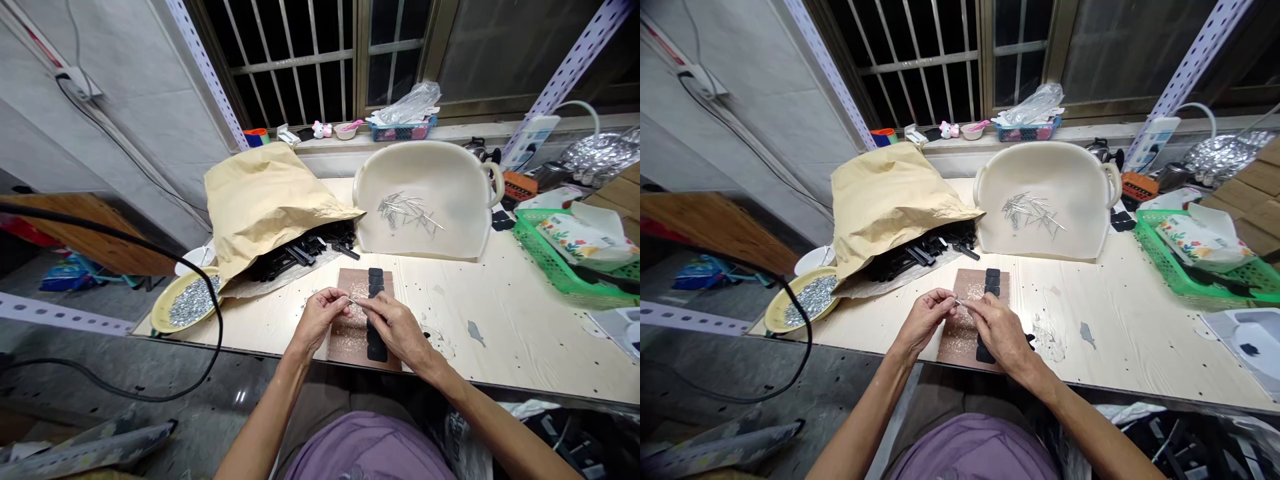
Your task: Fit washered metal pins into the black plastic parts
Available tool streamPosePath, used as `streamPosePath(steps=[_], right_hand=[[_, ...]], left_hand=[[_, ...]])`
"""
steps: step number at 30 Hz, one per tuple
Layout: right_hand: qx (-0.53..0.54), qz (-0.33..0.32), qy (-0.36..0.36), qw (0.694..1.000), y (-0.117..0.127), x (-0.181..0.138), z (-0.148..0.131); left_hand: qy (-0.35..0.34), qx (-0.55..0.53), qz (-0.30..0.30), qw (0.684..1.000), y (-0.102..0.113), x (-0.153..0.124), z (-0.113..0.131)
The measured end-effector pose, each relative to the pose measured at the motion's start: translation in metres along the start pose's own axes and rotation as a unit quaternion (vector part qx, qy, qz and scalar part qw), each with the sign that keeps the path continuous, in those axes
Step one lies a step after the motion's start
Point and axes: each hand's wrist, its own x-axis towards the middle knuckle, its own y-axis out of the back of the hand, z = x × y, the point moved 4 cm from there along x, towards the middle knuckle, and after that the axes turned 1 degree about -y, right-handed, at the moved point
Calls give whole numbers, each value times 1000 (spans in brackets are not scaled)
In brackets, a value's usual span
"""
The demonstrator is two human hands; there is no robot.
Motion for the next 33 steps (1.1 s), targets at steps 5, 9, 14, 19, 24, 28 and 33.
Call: streamPosePath(steps=[5, 9, 14, 19, 24, 28, 33], right_hand=[[-8, -16, -6, 1000, 1, 0, 4], [-80, -16, -5, 997, 1, -3, 5], [-200, 10, 5, 980, 3, -6, 2], [-254, 21, 27, 967, 4, -6, -2], [-227, 18, 15, 974, 1, -6, 1], [-204, -1, -2, 979, -3, -7, 6], [-205, -2, 0, 979, -5, -7, 8]], left_hand=[[11, -4, -2, 1000, -3, 2, -5], [-3, 62, 1, 998, -4, 2, -3], [-11, 130, 18, 991, -2, 3, -4], [-25, 161, 19, 986, -3, 4, -7], [-32, 168, 11, 985, -2, 3, -7], [-25, 183, 8, 983, 1, 3, -10], [-21, 178, 1, 984, 1, 2, -11]])
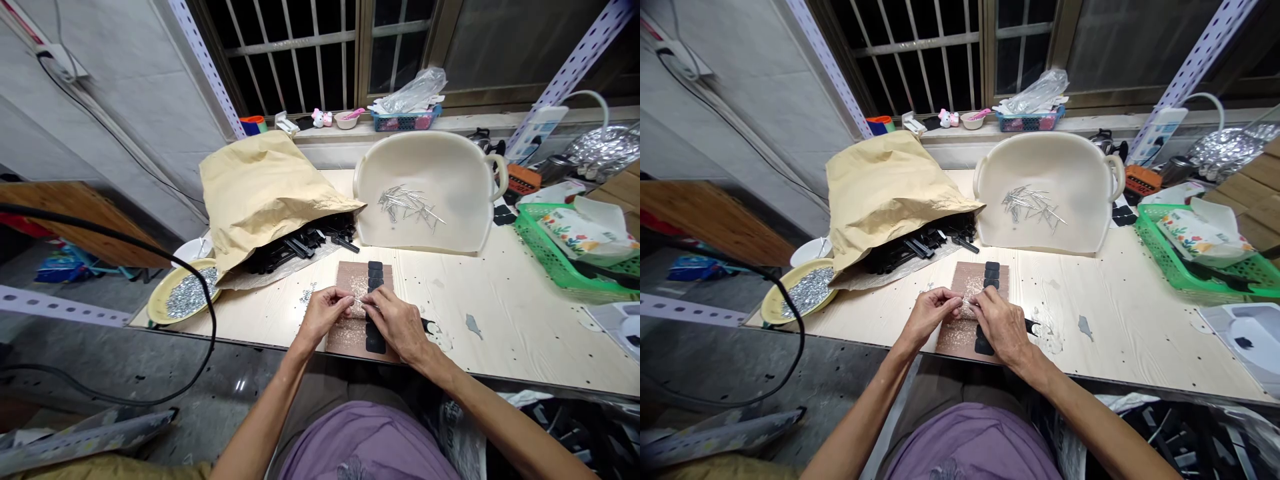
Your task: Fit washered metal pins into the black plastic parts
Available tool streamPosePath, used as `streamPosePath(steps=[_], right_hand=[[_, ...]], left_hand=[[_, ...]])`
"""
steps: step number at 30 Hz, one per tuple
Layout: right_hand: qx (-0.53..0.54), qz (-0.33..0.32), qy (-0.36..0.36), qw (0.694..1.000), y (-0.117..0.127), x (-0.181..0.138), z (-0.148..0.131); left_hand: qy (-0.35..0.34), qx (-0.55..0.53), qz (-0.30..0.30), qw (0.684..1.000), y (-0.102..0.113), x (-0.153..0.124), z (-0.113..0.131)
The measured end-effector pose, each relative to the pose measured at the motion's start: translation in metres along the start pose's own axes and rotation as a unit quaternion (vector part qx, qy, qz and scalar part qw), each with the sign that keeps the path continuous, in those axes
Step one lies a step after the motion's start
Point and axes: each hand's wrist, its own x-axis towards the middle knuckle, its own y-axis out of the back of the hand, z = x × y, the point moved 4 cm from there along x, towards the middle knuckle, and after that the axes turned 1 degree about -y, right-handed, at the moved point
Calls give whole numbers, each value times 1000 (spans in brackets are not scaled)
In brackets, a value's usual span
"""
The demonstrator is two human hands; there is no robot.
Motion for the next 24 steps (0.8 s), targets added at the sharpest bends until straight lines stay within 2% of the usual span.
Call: streamPosePath(steps=[4, 8, 12, 17, 20, 24], right_hand=[[-22, -4, 6, 1000, -3, 1, 1], [28, -2, 14, 1000, -5, 2, 1], [28, -5, 14, 999, -9, 4, 2], [92, -18, 26, 995, -12, 9, 4], [95, -21, 36, 995, -13, 9, 5], [113, -10, 16, 993, -15, 8, 7]], left_hand=[[6, 5, 7, 1000, 0, -1, 2], [7, 5, 5, 1000, 1, -2, 2], [10, 4, 7, 1000, 2, -1, 2], [23, -9, -1, 1000, 4, 1, -5], [29, -30, -5, 999, 4, 2, -10], [36, -26, -2, 999, 3, 2, -12]])
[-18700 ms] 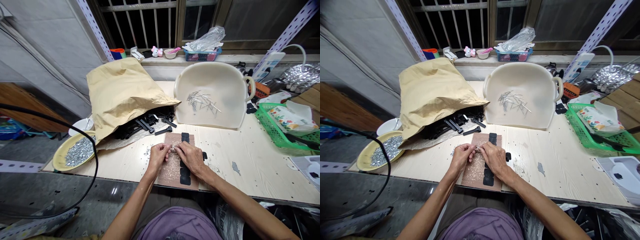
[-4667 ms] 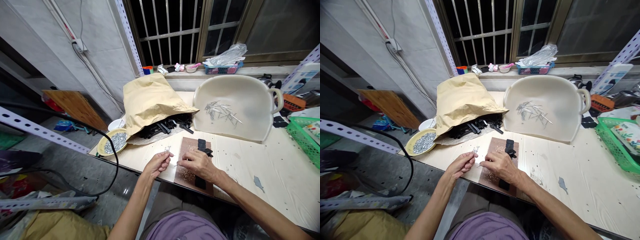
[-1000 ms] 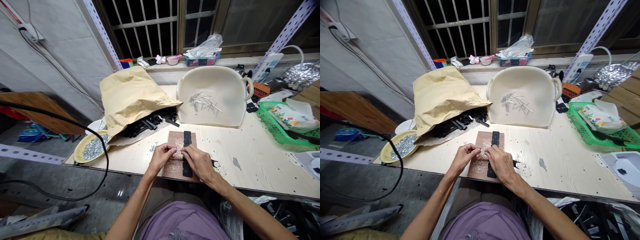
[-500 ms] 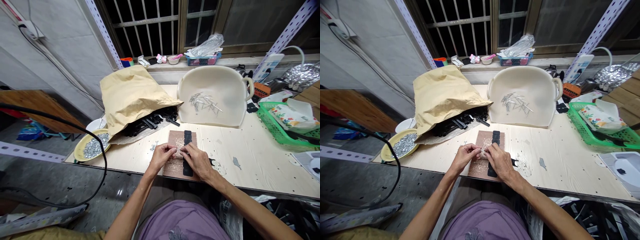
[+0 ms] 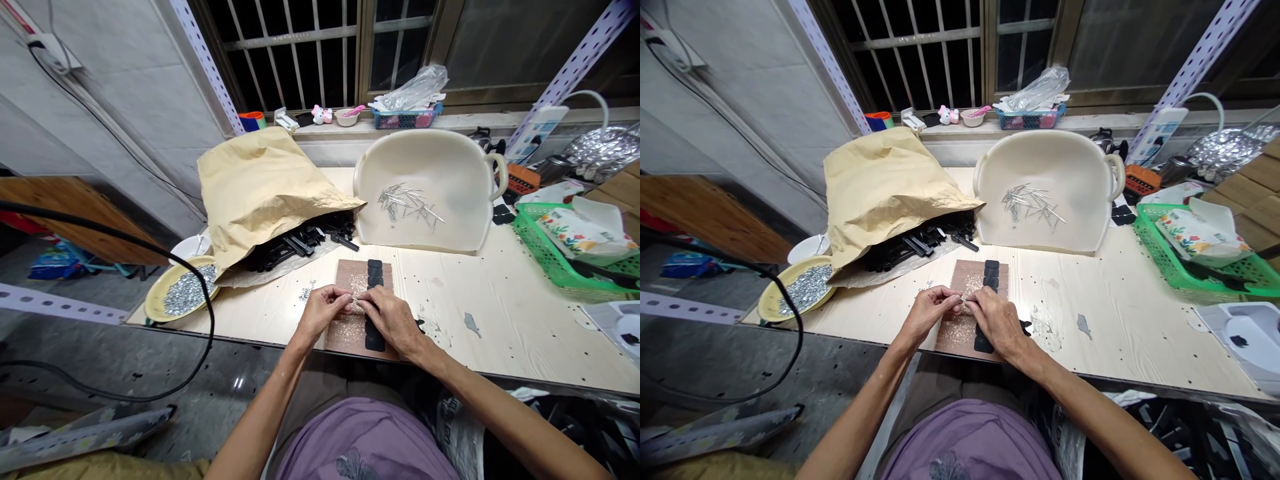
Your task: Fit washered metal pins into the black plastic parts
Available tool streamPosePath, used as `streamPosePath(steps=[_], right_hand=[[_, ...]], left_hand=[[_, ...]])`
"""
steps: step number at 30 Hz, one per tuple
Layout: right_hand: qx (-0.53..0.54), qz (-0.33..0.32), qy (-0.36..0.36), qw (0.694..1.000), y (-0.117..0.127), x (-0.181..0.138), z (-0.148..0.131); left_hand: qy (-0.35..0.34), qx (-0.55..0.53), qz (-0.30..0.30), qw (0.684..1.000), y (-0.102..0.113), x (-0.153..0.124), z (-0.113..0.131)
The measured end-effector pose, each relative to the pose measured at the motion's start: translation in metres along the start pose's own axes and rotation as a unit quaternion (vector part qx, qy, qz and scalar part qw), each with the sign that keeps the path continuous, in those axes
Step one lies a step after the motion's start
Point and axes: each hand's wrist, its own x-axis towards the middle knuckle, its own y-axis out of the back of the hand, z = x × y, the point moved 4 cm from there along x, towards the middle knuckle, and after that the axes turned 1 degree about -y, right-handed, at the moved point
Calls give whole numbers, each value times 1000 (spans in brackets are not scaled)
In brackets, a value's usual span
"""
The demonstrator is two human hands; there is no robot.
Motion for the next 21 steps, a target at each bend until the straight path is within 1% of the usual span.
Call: streamPosePath(steps=[3, 6, 9, 11, 14, 17, 21], right_hand=[[22, 0, -21, 1000, -1, 2, 0], [26, 3, -31, 999, 0, 3, 0], [-7, 6, -32, 999, 3, 1, 2], [-47, 7, -21, 999, 5, -2, 2], [-116, 19, -6, 993, 8, -5, 1], [-150, 26, 7, 988, 14, -4, 4], [-166, 39, 17, 985, 27, 3, 24]], left_hand=[[-6, 7, 2, 1000, -2, 0, 2], [-10, 0, 26, 1000, -1, -1, 3], [0, -27, 56, 998, 3, -1, 3], [7, -41, 62, 997, 5, 0, 1], [11, -46, 54, 997, 4, 2, -2], [13, -60, 44, 997, -2, 4, -5], [8, -75, 23, 997, -13, 8, -6]])
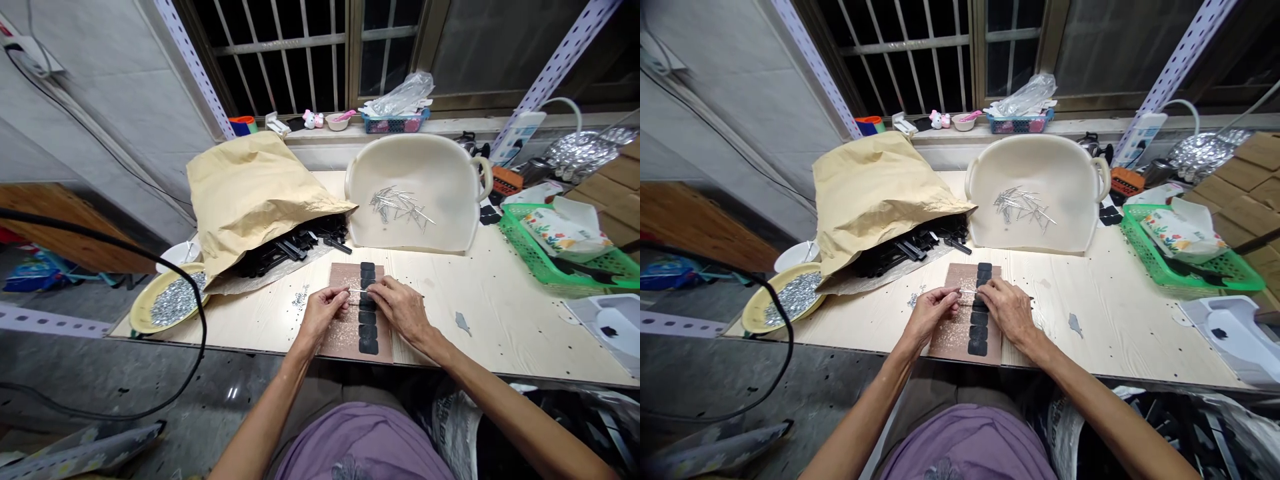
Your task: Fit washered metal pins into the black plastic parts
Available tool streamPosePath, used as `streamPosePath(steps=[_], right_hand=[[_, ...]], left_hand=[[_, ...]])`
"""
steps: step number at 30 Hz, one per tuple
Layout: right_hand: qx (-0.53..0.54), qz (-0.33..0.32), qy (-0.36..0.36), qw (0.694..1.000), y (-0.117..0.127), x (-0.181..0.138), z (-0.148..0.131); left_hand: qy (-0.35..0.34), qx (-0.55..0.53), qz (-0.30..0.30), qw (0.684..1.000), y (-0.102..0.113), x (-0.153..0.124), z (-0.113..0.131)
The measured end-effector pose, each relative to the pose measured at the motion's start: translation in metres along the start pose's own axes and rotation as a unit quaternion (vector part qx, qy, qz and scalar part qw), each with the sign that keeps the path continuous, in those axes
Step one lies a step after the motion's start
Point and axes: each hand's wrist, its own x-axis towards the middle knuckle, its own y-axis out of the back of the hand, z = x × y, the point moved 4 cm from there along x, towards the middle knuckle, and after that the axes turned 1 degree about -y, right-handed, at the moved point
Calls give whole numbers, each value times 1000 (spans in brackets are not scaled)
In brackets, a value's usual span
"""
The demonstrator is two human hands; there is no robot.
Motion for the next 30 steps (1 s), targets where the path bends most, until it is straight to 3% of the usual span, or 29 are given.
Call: streamPosePath(steps=[5, 10, 13, 18, 23, 27, 28, 30], right_hand=[[-81, 19, -3, 997, -1, 9, 38], [-119, 3, 9, 993, -10, 19, 58], [-110, 2, 39, 993, -16, 16, 61], [-57, -22, 177, 982, -27, 3, 59], [-54, 3, 70, 996, -26, 4, 74], [-30, -63, 255, 964, -29, -10, 59], [-32, -73, 270, 960, -29, -9, 59], [-51, -60, 203, 976, -26, 4, 65]], left_hand=[[5, -1, 13, 1000, -4, 7, -5], [-37, 81, 50, 995, 0, 13, -10], [-64, 116, 69, 989, 0, 13, -11], [-85, 146, 101, 980, -2, 12, -11], [-116, 214, 120, 963, -4, 13, -11], [-127, 257, 117, 951, -4, 14, -11], [-131, 267, 117, 948, -5, 14, -11], [-137, 276, 117, 944, -5, 14, -11]])
